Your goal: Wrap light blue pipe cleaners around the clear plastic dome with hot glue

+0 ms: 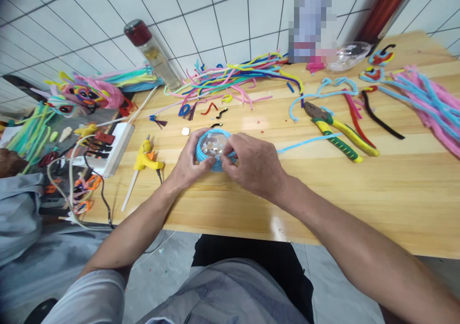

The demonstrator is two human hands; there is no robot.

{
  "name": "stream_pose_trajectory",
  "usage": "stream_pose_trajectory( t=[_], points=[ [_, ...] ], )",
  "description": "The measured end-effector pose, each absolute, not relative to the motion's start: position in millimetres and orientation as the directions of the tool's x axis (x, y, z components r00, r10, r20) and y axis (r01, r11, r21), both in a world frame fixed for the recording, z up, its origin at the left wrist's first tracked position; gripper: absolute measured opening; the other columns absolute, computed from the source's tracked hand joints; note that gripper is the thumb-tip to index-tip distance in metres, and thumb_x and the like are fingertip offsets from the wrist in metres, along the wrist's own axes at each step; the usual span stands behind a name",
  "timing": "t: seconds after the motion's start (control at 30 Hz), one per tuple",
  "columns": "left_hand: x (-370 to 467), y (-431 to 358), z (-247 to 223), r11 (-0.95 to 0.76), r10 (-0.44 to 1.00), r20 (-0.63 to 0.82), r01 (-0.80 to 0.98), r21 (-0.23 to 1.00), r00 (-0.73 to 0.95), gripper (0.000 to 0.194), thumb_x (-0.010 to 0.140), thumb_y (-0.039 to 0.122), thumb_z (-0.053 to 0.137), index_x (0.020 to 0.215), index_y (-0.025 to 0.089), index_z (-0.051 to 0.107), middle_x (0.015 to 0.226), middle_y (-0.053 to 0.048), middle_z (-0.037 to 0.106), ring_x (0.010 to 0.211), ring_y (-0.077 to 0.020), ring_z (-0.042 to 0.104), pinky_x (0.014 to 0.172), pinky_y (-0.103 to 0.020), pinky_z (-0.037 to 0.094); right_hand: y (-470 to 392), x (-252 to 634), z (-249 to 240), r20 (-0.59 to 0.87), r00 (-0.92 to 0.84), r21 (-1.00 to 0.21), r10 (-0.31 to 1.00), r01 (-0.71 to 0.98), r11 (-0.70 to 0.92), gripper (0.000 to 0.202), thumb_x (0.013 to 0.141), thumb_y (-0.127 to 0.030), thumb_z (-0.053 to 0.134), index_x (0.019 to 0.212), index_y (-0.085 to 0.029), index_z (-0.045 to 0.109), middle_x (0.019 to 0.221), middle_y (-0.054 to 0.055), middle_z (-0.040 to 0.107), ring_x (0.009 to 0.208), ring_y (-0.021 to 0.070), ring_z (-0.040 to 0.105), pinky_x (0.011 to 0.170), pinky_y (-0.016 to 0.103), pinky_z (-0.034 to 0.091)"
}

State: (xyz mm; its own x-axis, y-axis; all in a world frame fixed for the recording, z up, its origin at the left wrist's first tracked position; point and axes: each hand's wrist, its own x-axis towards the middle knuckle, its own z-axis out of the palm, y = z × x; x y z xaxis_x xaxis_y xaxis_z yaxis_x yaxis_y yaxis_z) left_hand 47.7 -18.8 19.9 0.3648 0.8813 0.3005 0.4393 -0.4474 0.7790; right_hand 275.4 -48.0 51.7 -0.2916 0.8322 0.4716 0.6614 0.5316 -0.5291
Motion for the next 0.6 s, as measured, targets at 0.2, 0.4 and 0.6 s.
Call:
stream_pose_trajectory(
  t=[0.2,0.4,0.6],
  points=[
    [48.9,-19.4,20.6,-0.434,0.887,0.297,0.423,0.795,0.353,0.076,0.086,0.065,0.074,0.145,0.024,0.049,0.148,-0.015,0.063,0.136,-0.0342,0.063,0.12,-0.055,0.05,-47.4,274.3,53.4,0.441,-0.285,-0.556,0.851,0.658,0.508,0.008,0.088,-0.023,0.067,0.084,-0.022,0.061,0.083,0.005,0.074,0.072,0.0193,0.065,0.067,0.031,0.042],
    [49.3,-19.3,20.2,-0.424,0.892,0.291,0.418,0.804,0.345,0.077,0.085,0.067,0.074,0.145,0.025,0.05,0.148,-0.015,0.063,0.136,-0.0338,0.063,0.121,-0.055,0.049,-46.6,273.5,53.6,0.421,-0.286,-0.56,0.861,0.665,0.495,0.009,0.087,-0.024,0.068,0.084,-0.023,0.06,0.085,0.005,0.074,0.075,0.0195,0.064,0.067,0.031,0.042],
    [49.5,-19.8,21.7,-0.431,0.89,0.295,0.43,0.794,0.347,0.077,0.086,0.067,0.073,0.145,0.024,0.049,0.147,-0.015,0.063,0.136,-0.0347,0.063,0.119,-0.054,0.05,-44.9,272.7,51.6,0.419,-0.277,-0.574,0.865,0.657,0.489,0.013,0.086,-0.026,0.07,0.083,-0.023,0.058,0.085,0.005,0.074,0.076,0.0201,0.066,0.067,0.031,0.042]
  ],
)
